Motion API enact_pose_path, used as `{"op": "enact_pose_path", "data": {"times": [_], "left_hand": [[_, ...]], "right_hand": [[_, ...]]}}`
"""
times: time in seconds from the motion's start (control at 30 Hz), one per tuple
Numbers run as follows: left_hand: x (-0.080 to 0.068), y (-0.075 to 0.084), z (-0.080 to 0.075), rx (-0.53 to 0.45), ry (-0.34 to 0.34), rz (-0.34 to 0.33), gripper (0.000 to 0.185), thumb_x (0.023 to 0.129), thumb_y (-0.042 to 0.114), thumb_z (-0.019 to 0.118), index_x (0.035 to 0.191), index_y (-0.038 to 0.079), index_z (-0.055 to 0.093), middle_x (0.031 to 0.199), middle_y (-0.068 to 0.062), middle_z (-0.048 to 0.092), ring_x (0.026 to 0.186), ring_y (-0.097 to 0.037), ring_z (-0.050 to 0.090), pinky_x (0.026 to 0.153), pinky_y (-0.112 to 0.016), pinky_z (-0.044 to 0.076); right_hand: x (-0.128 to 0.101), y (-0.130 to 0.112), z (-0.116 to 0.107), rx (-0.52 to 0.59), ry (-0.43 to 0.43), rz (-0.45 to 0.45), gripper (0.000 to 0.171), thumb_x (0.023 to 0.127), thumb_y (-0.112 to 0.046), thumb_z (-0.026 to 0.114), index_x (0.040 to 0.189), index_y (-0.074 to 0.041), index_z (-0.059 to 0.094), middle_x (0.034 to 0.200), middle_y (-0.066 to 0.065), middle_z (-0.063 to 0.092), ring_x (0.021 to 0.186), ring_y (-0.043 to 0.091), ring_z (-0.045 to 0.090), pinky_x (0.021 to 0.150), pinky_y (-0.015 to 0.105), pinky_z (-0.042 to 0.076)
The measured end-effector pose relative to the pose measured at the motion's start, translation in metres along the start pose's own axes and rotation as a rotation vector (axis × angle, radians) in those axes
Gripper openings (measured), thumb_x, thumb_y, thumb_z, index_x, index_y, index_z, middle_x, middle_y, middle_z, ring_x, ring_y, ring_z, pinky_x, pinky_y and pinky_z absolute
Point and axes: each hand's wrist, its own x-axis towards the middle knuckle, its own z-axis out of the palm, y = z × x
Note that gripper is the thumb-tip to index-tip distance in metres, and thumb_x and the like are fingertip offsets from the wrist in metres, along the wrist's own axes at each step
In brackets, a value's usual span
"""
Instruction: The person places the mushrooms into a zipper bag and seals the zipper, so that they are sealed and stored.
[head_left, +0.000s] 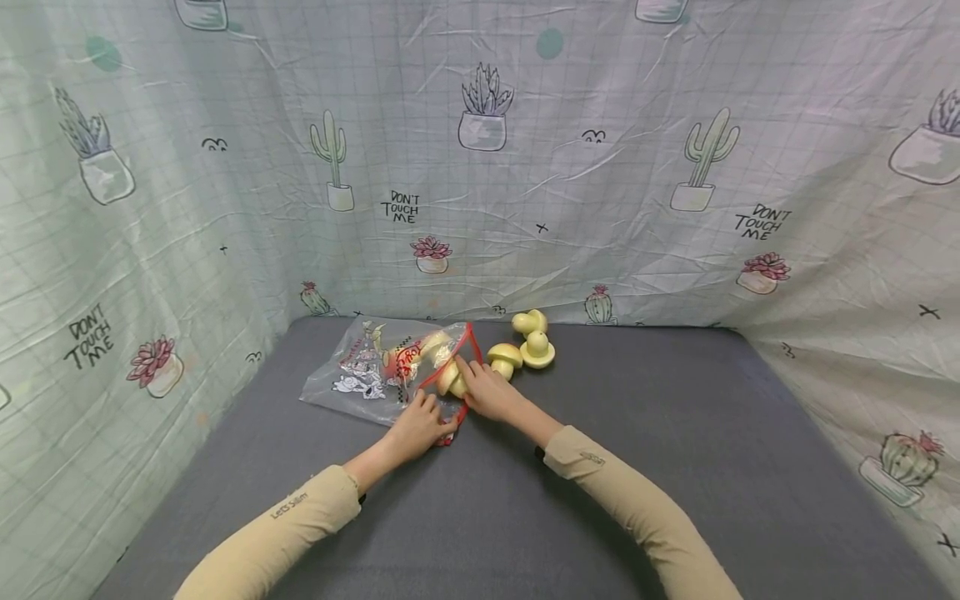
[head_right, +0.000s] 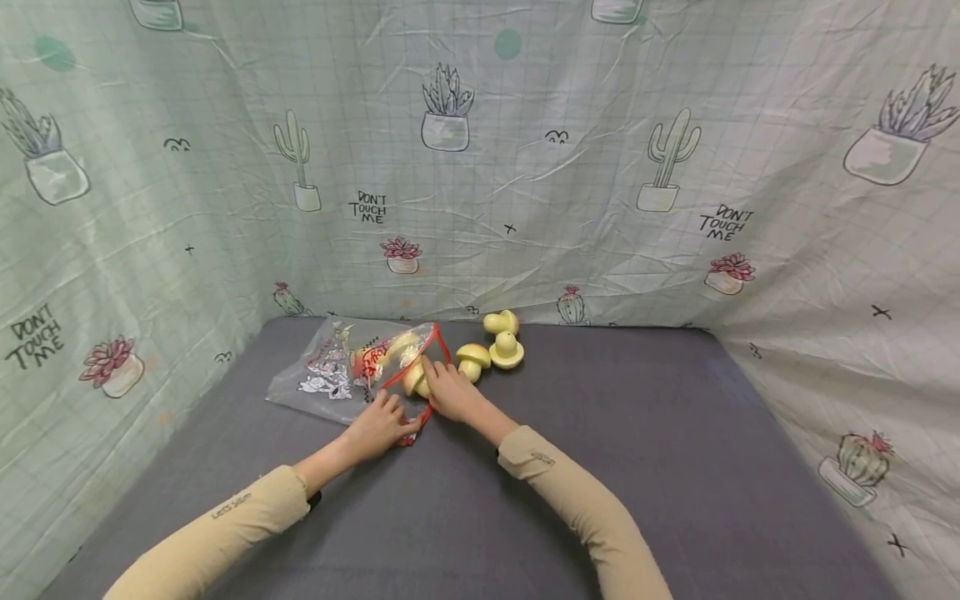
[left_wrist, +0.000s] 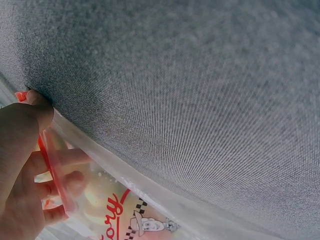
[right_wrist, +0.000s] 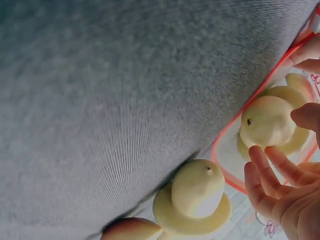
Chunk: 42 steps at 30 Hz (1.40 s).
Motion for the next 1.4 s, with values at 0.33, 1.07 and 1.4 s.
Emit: {"op": "enact_pose_path", "data": {"times": [0.33,1.07,1.4], "left_hand": [[-0.001,-0.001,-0.003,0.015,0.019,-0.001,0.028,0.083,0.031,0.041,0.105,0.037,0.057,0.073,0.001,0.064,0.071,-0.018,0.047,0.074,-0.037,0.037],[-0.001,0.002,0.000,0.020,-0.034,0.008,0.027,0.083,0.032,0.048,0.109,0.038,0.056,0.077,0.002,0.064,0.075,-0.019,0.050,0.075,-0.038,0.038],[0.000,0.000,-0.005,0.023,-0.028,0.006,0.026,0.083,0.034,0.045,0.107,0.037,0.056,0.077,0.002,0.063,0.075,-0.019,0.050,0.075,-0.037,0.039]], "right_hand": [[-0.013,0.001,-0.008,0.015,0.024,-0.098,0.021,0.084,-0.020,0.056,0.100,-0.008,0.049,0.085,0.003,0.055,0.073,0.020,0.053,0.056,0.027,0.041],[-0.032,0.000,-0.004,-0.138,-0.010,-0.159,0.048,0.084,-0.029,0.057,0.129,-0.015,0.046,0.129,0.008,0.047,0.102,0.023,0.048,0.075,0.036,0.045],[-0.028,-0.004,-0.003,-0.164,-0.028,-0.142,0.052,0.084,-0.036,0.056,0.131,-0.019,0.043,0.133,0.006,0.043,0.107,0.024,0.046,0.075,0.038,0.044]]}}
